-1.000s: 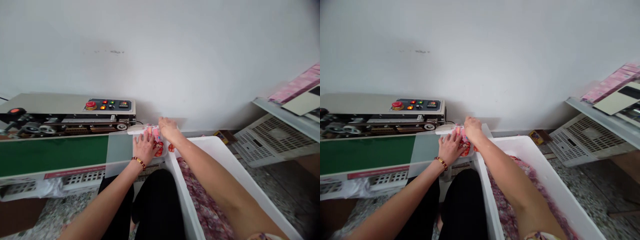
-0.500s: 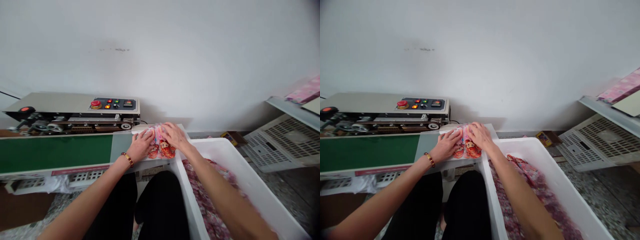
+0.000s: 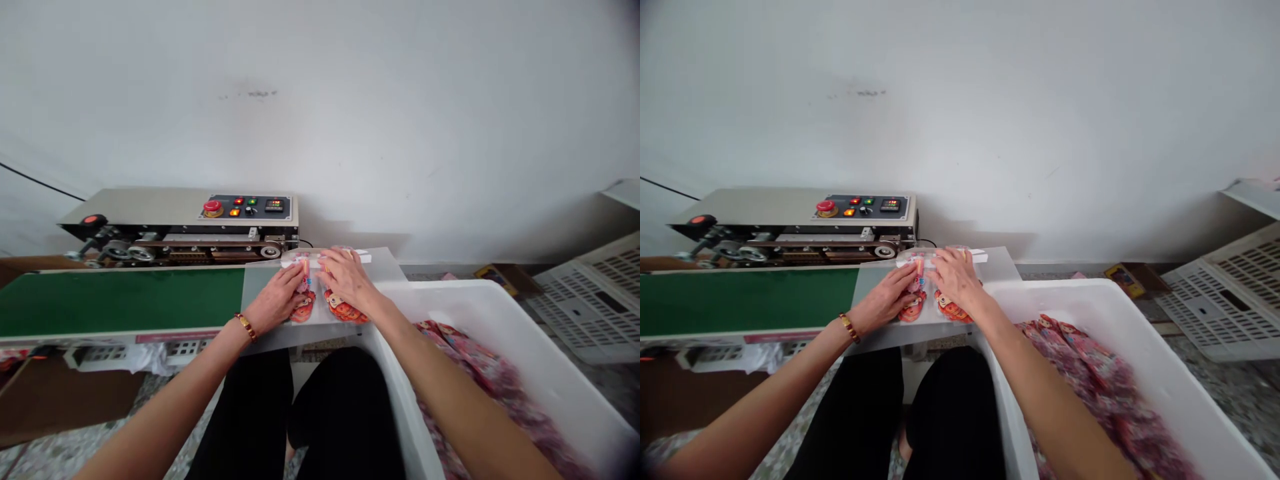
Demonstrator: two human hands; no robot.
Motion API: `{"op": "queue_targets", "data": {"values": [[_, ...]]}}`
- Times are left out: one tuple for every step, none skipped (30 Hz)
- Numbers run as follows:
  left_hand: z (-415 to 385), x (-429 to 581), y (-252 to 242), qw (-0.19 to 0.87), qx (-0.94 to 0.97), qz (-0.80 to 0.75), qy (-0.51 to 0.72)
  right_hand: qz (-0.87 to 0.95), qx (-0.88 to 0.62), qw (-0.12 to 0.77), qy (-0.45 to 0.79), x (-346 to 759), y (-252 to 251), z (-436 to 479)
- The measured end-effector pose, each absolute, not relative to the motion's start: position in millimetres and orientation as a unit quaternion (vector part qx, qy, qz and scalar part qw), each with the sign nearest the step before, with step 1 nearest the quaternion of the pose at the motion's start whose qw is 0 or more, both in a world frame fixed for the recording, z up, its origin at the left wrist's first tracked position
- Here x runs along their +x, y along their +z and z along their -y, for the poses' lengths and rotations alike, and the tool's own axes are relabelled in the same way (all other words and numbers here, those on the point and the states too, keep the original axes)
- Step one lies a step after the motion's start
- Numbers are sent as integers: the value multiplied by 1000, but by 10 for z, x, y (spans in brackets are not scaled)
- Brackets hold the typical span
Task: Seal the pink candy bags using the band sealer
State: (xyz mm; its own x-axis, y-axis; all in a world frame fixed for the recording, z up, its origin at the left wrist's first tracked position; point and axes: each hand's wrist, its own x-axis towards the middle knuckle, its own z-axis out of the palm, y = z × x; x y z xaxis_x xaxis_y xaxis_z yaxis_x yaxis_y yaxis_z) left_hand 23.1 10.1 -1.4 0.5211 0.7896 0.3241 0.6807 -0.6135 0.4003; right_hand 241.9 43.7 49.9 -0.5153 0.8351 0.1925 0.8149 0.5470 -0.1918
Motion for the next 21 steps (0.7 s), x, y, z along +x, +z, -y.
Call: {"op": "queue_targets", "data": {"values": [[-105,241,-40,106,859,-436,249,878,-461,124,33,2367,503,-444],[-103,247,-63,101,849,-454,252,889,-443,114,27,2322,499,-454],[-97,246,-80,97,837,-475,252,900,-424,102,20,2287,488,-465],[-88,238,-90,94,828,-494,250,908,-408,88,13,2264,474,-476],[-75,223,-91,91,824,-505,242,914,-398,75,7,2252,462,-486],[-61,203,-85,88,825,-508,229,917,-394,65,2,2251,453,-493],[-46,181,-72,80,830,-510,213,917,-395,58,-2,2257,451,-498],[-30,159,-54,68,833,-512,197,916,-397,53,-4,2265,455,-499],[-14,138,-34,51,836,-515,182,914,-402,49,-6,2273,465,-498],[2,118,-13,33,837,-520,170,912,-407,44,-9,2277,476,-496],[15,99,4,15,835,-526,162,910,-413,42,-15,2275,485,-491],[27,79,18,0,831,-533,159,906,-420,44,-24,2267,491,-486],[35,57,27,-11,828,-538,156,902,-426,51,-35,2254,490,-481],[40,34,33,-18,826,-541,155,901,-427,61,-44,2236,482,-475],[40,11,35,-21,824,-544,155,904,-419,73,-50,2217,469,-470],[35,-11,34,-21,823,-547,155,909,-407,80,-50,2198,453,-467],[26,-30,33,-21,822,-547,157,914,-394,80,-45,2181,436,-465],[14,-42,31,-20,821,-547,160,919,-385,73,-36,2167,422,-466],[-2,-44,29,-18,820,-548,167,923,-379,63,-26,2157,414,-468],[-20,-37,26,-15,818,-547,176,924,-378,53,-15,2152,413,-472],[-39,-19,22,-7,819,-543,186,924,-379,46,-4,2151,419,-477]]}}
